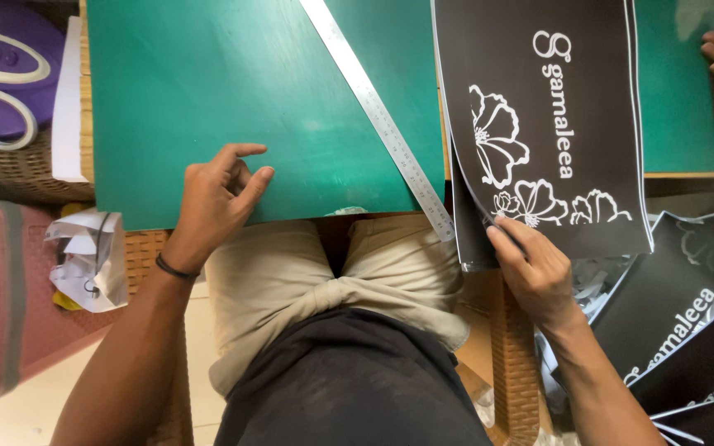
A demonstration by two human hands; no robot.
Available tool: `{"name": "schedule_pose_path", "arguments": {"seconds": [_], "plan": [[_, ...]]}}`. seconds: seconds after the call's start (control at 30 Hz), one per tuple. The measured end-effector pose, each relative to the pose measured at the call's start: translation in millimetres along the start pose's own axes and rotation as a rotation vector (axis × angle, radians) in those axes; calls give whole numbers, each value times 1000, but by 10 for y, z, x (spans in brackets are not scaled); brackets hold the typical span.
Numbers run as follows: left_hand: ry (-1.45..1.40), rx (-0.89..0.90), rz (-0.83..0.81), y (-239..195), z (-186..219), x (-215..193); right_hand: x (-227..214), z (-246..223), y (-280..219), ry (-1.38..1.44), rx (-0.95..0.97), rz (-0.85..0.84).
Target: The person uses a metal ruler to measure and crease printed black paper sheets, then folds them by hand and stacks the finished items.
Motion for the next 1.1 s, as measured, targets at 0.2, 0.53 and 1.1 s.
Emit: {"name": "schedule_pose_path", "arguments": {"seconds": [0.2,0.53,1.1], "plan": [[7,0,-7,15,0,-15,10,289,-100,68,370,-27],[-142,-72,-27,28,192,27,-837,794,211,-60,543,-99],[84,-1167,458,-1128,-300,-1844,621,-1859,2229,534,-669,-58]]}}
Point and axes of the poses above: each hand's wrist, its own y-axis towards the middle knuckle, its own x-axis out of the palm, z = x × y, the point moved 2 cm from there along y, towards the middle knuckle, and after that the axes turned 4 degrees about z, right-handed, at the moved point
